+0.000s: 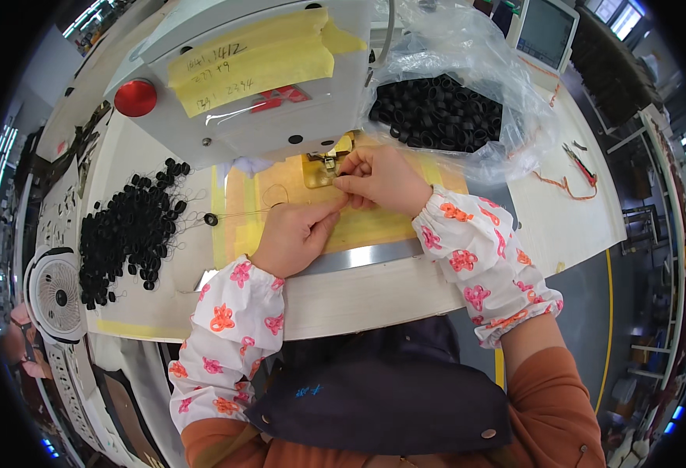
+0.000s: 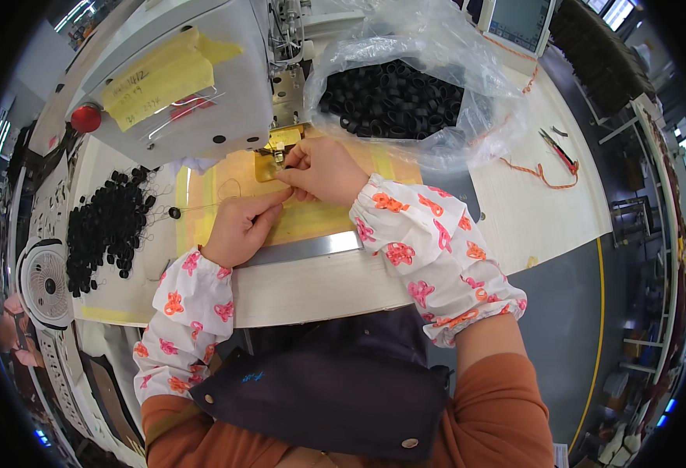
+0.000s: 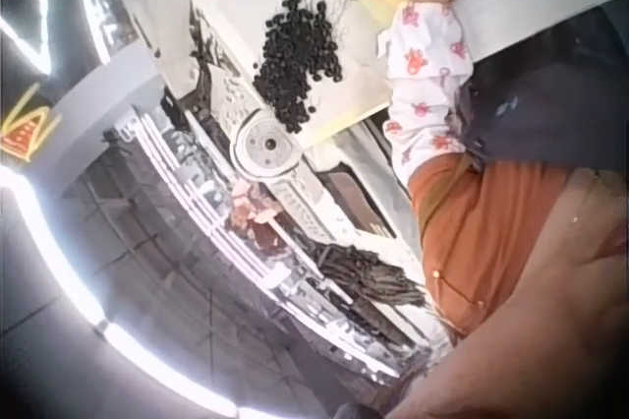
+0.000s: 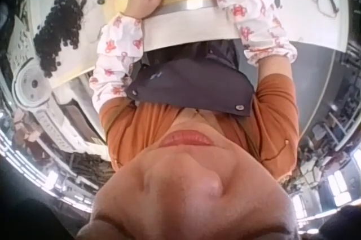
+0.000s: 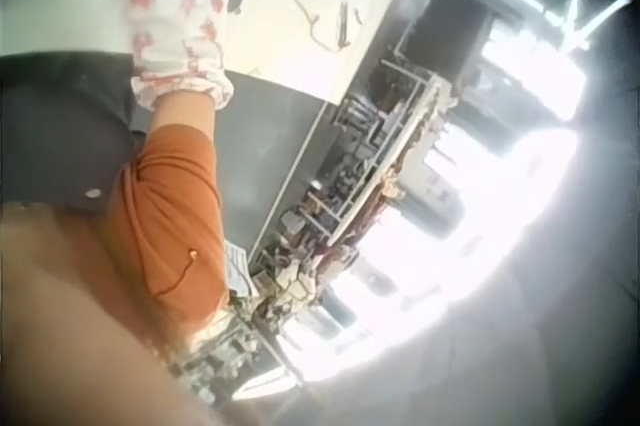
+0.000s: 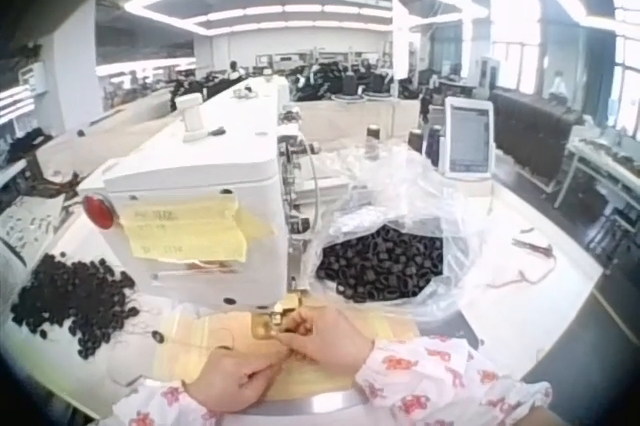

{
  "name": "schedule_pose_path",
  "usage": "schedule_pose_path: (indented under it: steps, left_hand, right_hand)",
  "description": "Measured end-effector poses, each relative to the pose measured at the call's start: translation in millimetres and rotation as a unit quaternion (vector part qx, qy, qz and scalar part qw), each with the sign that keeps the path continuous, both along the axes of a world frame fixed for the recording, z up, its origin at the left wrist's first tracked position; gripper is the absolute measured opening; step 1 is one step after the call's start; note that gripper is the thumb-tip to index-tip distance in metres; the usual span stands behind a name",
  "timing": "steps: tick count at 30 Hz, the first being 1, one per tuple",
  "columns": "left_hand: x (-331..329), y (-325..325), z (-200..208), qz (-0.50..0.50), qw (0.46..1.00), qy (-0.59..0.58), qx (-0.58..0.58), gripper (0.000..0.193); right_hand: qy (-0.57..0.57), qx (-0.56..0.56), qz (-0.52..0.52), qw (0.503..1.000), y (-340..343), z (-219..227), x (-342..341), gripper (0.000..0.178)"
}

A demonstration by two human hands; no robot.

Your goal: The recorder is assembling small black components at a workstation, likely for a manufacturing task.

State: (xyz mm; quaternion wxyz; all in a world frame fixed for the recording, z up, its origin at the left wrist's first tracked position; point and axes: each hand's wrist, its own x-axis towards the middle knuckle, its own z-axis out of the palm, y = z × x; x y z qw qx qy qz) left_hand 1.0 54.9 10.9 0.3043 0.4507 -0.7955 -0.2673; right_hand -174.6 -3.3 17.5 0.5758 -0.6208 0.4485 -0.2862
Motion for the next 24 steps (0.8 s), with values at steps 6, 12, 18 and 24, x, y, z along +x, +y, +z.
schedule_pose_path:
  steps: [6,12,18,24]
  left_hand:
    - [1,-21,-1,0.111,0.988,0.104,0.025,0.019]
    - [4,-27,-4,0.017,0.994,0.070,0.079,0.024]
    - [2,-24,1,0.109,0.989,0.065,0.073,0.015]
    - [3,-29,-1,0.128,0.989,0.002,0.075,0.018]
  right_hand:
    - [0.022,-0.180,0.042,0.983,40,-7,4,0.015]
    - [0.016,-0.140,0.167,0.976,43,13,-5,0.012]
    - [-0.036,0.014,0.073,0.997,-9,3,-6,0.009]
    - [0.004,0.022,0.084,0.996,-9,2,0,0.013]
